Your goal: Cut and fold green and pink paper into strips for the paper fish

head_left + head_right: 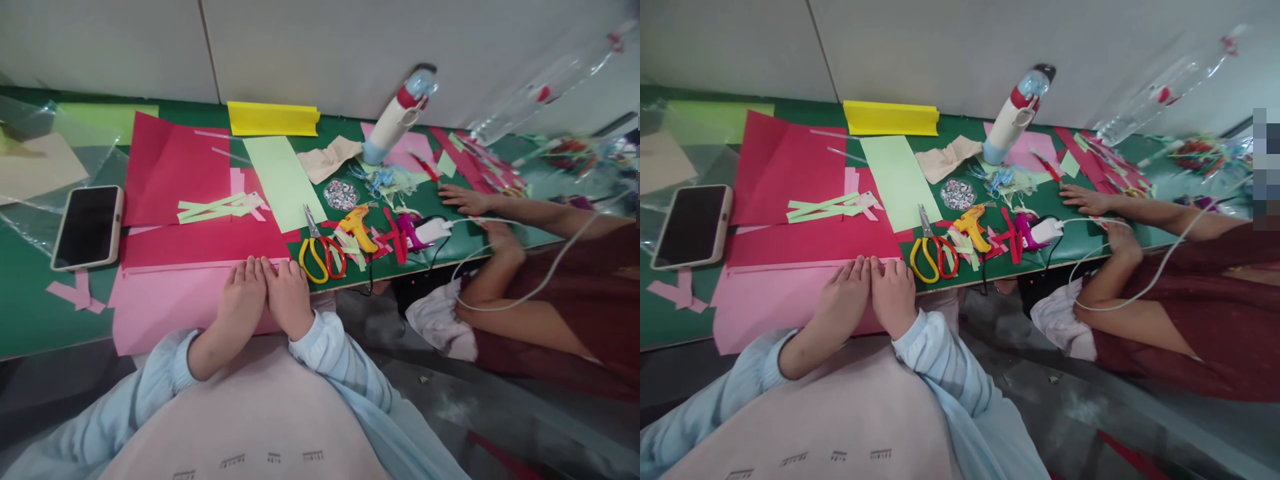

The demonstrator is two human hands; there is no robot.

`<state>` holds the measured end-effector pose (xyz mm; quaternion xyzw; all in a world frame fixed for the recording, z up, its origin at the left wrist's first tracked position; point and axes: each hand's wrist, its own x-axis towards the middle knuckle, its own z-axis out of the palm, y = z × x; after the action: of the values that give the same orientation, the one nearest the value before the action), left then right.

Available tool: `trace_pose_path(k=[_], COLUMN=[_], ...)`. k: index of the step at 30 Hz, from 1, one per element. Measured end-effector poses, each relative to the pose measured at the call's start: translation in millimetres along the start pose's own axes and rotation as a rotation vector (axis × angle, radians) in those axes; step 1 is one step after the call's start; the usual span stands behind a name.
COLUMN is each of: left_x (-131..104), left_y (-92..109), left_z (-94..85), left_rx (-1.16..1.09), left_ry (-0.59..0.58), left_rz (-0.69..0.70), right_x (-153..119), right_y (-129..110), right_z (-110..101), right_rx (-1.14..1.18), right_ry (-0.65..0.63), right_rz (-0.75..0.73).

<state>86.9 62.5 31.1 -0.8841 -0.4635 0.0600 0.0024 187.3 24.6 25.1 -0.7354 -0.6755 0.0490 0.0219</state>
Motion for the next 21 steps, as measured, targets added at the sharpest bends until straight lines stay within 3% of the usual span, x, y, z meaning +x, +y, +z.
trace_pose_path(k=[21], left_x=[-2.5], left_y=[2.7], left_z=[0.4], left_rx=[0.07], left_ry=[0.088], left_rz=[0.037], right_x=[-10.1], right_y=[20.6], right_z=[-5.2], right_rx=[-0.048], right_ry=[-0.015], right_rz=[0.076])
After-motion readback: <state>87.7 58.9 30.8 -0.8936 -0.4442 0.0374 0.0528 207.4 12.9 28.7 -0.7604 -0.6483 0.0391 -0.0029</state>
